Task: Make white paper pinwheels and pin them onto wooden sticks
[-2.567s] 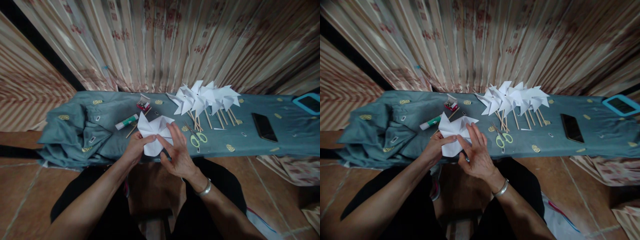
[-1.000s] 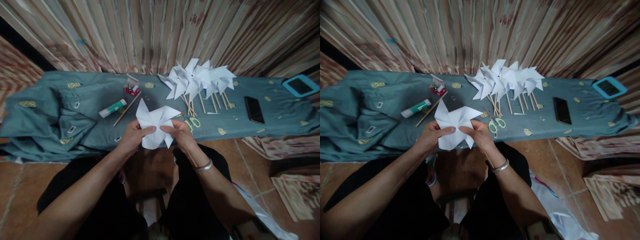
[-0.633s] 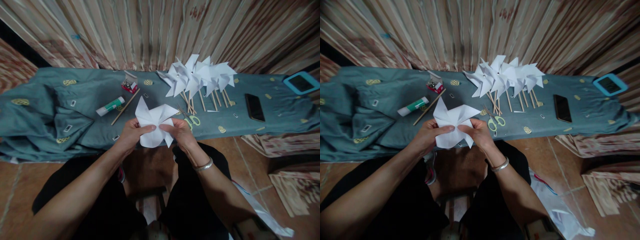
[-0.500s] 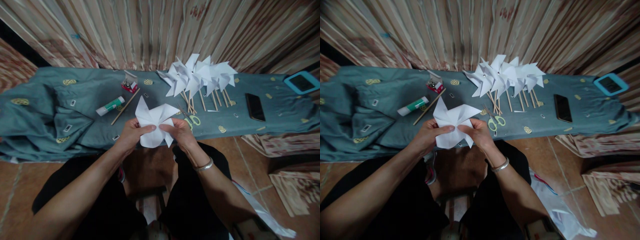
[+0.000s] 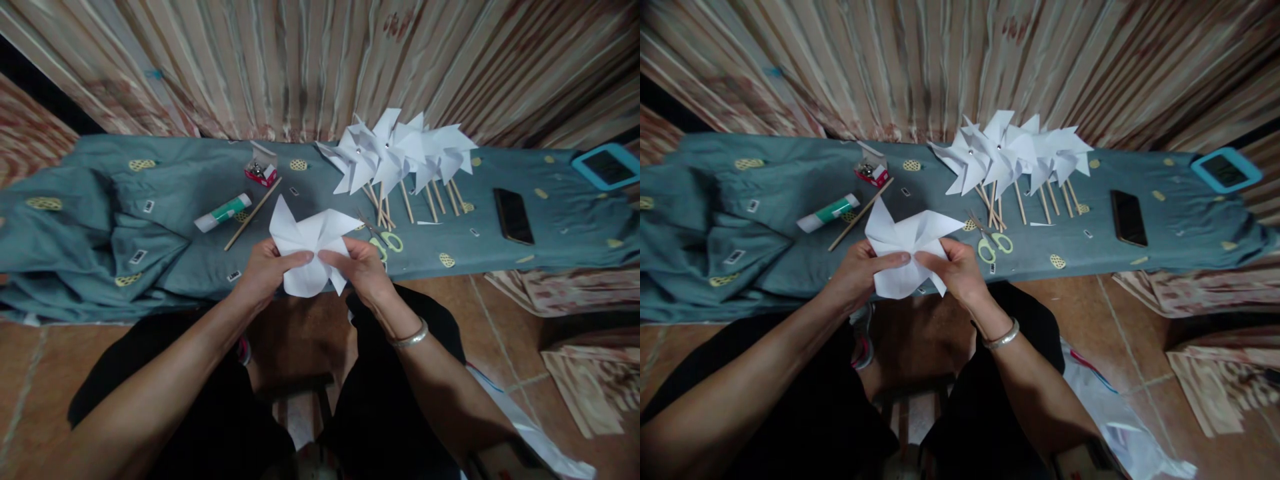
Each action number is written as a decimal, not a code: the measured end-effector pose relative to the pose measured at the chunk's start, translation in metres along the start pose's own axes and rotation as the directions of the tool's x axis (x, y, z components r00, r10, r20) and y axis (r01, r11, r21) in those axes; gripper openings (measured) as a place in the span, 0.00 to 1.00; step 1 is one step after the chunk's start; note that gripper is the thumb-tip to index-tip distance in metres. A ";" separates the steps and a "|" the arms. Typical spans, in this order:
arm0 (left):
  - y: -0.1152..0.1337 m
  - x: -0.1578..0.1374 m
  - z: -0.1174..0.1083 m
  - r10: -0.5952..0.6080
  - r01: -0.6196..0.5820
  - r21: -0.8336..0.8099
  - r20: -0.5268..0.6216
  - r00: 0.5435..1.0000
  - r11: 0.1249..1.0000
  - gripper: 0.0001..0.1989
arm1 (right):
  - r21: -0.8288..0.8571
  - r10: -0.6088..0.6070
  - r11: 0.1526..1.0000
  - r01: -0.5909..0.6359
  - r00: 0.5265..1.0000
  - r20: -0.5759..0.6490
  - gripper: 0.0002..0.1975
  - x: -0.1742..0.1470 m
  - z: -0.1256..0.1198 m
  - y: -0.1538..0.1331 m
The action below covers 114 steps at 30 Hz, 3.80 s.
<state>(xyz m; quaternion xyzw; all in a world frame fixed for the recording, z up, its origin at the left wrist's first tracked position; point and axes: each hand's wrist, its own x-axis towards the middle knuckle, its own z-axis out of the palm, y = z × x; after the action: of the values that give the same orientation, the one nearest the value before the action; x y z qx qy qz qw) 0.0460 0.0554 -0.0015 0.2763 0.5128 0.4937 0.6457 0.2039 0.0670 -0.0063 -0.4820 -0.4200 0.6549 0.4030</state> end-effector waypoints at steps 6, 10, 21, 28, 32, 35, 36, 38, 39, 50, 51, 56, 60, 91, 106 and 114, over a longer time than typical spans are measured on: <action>0.003 0.003 -0.001 0.011 -0.013 -0.055 -0.049 0.999 0.998 0.20 | 0.014 -0.077 0.997 0.077 0.997 0.017 0.15 -0.001 -0.001 -0.004; 0.009 0.006 -0.006 0.003 -0.009 -0.083 -0.070 0.998 0.997 0.20 | -0.048 -0.144 0.988 0.144 0.990 0.001 0.18 -0.002 -0.006 -0.006; 0.011 0.012 -0.012 0.013 -0.021 -0.100 -0.083 0.996 0.995 0.18 | -0.435 -0.482 0.762 0.480 0.869 0.114 0.12 -0.008 -0.026 -0.007; 0.008 0.009 -0.007 -0.023 0.018 -0.115 -0.046 0.999 0.993 0.18 | -0.420 -0.511 0.746 0.517 0.848 0.136 0.04 -0.011 -0.023 -0.014; 0.004 0.008 -0.005 0.024 -0.026 -0.073 -0.039 0.999 0.997 0.19 | -0.478 -0.502 0.714 0.512 0.850 0.162 0.06 -0.014 -0.021 -0.017; 0.002 0.006 -0.003 0.044 -0.045 -0.040 -0.030 0.999 0.998 0.19 | -0.563 -0.524 0.633 0.531 0.830 0.192 0.07 -0.016 -0.018 -0.016; 0.002 0.005 -0.002 0.048 -0.049 -0.031 -0.029 0.998 0.998 0.19 | -0.590 -0.539 0.600 0.541 0.818 0.202 0.07 -0.016 -0.016 -0.015; 0.001 0.004 0.000 0.060 -0.060 -0.007 -0.034 0.998 0.998 0.18 | -0.631 -0.575 0.532 0.564 0.788 0.219 0.06 -0.016 -0.014 -0.013; 0.000 0.004 0.001 0.068 -0.068 0.007 -0.038 0.997 0.998 0.18 | -0.647 -0.594 0.501 0.574 0.772 0.225 0.06 -0.016 -0.013 -0.011; -0.003 0.003 0.001 0.130 -0.129 0.054 -0.021 0.991 0.990 0.18 | -0.707 -0.666 0.386 0.592 0.710 0.231 0.08 -0.013 -0.006 -0.006; -0.003 0.003 0.001 0.126 -0.125 0.058 -0.018 0.992 0.990 0.17 | -0.707 -0.665 0.394 0.588 0.713 0.223 0.07 -0.013 -0.006 -0.005; -0.002 0.001 0.002 0.115 -0.114 0.068 -0.015 0.993 0.991 0.17 | -0.707 -0.653 0.430 0.562 0.734 0.187 0.07 -0.011 -0.006 -0.004; -0.001 0.000 0.002 0.104 -0.103 0.066 -0.015 0.994 0.992 0.17 | -0.726 -0.660 0.408 0.554 0.728 0.185 0.06 -0.011 -0.005 -0.005; 0.004 0.000 -0.007 0.021 -0.034 0.166 0.077 0.997 0.986 0.14 | -0.773 -0.650 0.320 0.547 0.721 0.241 0.06 -0.011 -0.008 -0.003; 0.004 0.000 -0.004 0.042 -0.043 0.161 0.010 0.999 0.986 0.14 | -0.819 -0.659 0.221 0.530 0.700 0.275 0.06 -0.012 -0.004 -0.002; -0.002 0.003 -0.008 0.094 -0.086 0.178 -0.035 0.995 0.980 0.16 | -0.825 -0.659 0.199 0.528 0.695 0.286 0.07 -0.010 -0.003 0.000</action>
<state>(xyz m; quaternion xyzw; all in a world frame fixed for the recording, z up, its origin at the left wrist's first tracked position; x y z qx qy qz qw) 0.0391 0.0562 -0.0065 0.3446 0.5554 0.4809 0.5844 0.2091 0.0581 -0.0035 -0.4553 -0.8124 0.1078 0.3480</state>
